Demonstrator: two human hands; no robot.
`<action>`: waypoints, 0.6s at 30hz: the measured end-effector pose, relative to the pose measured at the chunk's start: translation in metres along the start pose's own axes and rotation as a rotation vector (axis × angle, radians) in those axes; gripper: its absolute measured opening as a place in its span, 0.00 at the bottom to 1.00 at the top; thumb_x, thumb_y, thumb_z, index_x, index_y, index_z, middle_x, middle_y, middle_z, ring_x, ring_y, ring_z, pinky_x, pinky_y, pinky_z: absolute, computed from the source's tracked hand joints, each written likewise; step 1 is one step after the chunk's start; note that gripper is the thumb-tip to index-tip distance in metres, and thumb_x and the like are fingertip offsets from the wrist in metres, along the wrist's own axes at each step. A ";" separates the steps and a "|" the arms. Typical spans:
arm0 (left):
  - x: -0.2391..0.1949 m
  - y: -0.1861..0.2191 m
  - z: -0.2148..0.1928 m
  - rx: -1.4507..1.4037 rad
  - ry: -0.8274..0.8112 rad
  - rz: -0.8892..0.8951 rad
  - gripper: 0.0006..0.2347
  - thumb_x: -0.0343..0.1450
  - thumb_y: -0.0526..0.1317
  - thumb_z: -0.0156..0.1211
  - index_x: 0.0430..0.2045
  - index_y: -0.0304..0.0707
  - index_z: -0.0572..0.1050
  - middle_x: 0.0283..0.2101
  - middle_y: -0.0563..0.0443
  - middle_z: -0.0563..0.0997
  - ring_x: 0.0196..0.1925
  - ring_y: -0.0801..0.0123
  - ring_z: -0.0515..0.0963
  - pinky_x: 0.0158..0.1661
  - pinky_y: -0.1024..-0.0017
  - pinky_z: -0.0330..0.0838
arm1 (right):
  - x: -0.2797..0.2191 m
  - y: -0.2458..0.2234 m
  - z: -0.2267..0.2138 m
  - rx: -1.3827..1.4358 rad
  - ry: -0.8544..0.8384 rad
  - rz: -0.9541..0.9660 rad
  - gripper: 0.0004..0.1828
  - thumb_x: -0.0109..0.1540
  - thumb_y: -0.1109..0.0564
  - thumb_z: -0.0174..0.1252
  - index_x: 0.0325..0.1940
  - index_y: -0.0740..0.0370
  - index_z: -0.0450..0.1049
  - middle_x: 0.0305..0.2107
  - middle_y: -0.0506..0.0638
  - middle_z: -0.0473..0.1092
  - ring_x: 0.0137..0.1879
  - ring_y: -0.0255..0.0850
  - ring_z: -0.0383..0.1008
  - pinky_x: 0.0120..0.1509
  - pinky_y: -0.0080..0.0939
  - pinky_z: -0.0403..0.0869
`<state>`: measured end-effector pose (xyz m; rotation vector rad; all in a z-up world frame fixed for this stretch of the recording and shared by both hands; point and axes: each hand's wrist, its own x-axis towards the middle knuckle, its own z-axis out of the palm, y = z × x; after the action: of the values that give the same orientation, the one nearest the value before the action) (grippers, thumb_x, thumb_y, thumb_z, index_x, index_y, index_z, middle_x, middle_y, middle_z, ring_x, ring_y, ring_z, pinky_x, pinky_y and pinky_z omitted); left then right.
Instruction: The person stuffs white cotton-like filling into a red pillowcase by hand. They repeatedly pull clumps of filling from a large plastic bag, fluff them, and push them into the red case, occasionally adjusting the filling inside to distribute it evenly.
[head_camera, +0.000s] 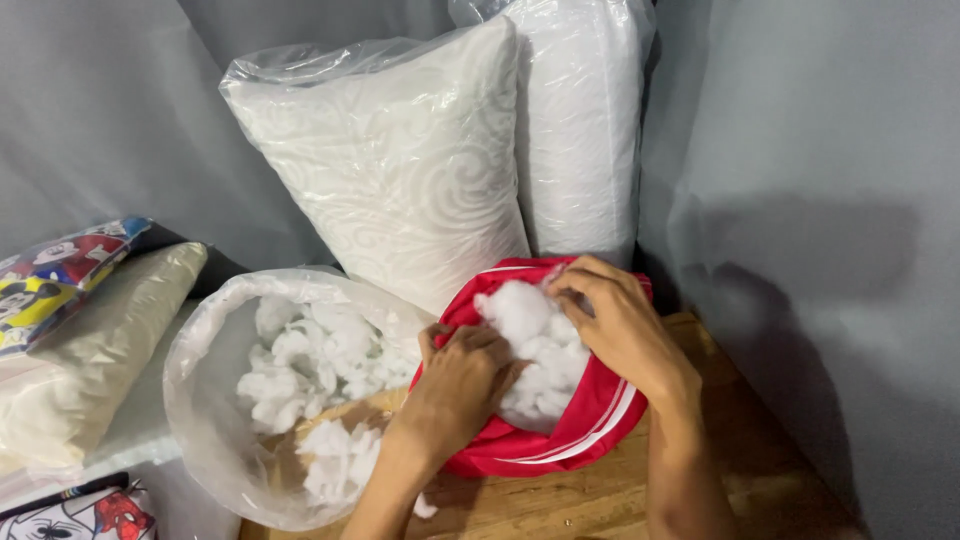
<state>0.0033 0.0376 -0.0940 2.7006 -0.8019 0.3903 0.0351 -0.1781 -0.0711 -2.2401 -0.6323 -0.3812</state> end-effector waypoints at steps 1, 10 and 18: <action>-0.003 -0.001 0.010 0.027 -0.022 0.008 0.14 0.76 0.51 0.51 0.28 0.45 0.78 0.41 0.51 0.82 0.50 0.55 0.78 0.52 0.43 0.56 | -0.001 -0.008 -0.002 0.003 0.088 -0.077 0.08 0.64 0.60 0.57 0.43 0.63 0.80 0.42 0.49 0.77 0.49 0.40 0.78 0.59 0.39 0.71; -0.033 -0.012 -0.053 -0.281 0.329 -0.187 0.15 0.66 0.53 0.66 0.40 0.49 0.84 0.50 0.54 0.84 0.54 0.63 0.82 0.55 0.62 0.63 | -0.002 -0.014 0.026 -0.067 -0.330 -0.168 0.28 0.65 0.44 0.57 0.63 0.63 0.72 0.61 0.57 0.71 0.69 0.49 0.69 0.71 0.47 0.62; -0.040 -0.012 -0.048 -0.635 0.350 -0.290 0.07 0.71 0.40 0.63 0.38 0.42 0.85 0.41 0.57 0.90 0.46 0.74 0.88 0.49 0.77 0.76 | 0.005 -0.011 0.034 -0.060 -0.388 -0.231 0.23 0.64 0.48 0.58 0.59 0.62 0.75 0.56 0.55 0.76 0.63 0.49 0.74 0.67 0.46 0.66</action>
<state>-0.0307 0.0837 -0.0656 2.0337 -0.3436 0.4332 0.0361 -0.1448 -0.0852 -2.3233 -1.1011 -0.0749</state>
